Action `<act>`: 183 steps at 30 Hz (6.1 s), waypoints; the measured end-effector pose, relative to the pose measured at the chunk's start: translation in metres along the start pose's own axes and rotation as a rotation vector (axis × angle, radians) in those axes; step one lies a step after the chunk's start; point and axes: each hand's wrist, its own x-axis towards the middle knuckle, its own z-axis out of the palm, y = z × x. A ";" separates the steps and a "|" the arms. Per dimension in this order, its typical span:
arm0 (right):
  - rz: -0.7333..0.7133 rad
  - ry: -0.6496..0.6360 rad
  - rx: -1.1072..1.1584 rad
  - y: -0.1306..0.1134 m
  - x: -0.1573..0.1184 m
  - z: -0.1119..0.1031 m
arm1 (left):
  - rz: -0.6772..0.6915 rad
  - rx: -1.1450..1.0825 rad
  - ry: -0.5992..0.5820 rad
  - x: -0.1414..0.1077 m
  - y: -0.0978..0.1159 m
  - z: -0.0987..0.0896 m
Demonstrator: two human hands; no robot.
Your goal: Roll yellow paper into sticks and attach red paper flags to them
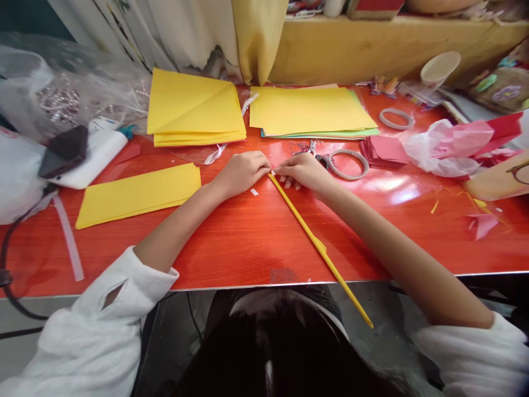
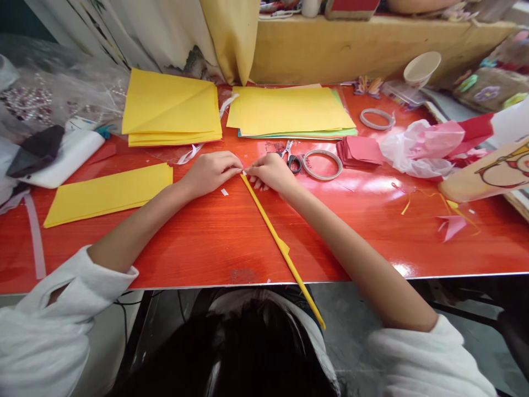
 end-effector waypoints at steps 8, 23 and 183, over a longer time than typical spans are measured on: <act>-0.030 0.032 -0.142 0.006 0.006 0.005 | -0.031 -0.026 -0.001 0.000 0.000 -0.001; -0.162 0.175 -0.452 0.009 0.003 0.012 | -0.034 0.002 -0.003 0.000 0.000 0.000; -0.275 -0.190 0.190 -0.046 -0.066 -0.015 | -0.476 -1.299 0.152 -0.004 0.070 -0.059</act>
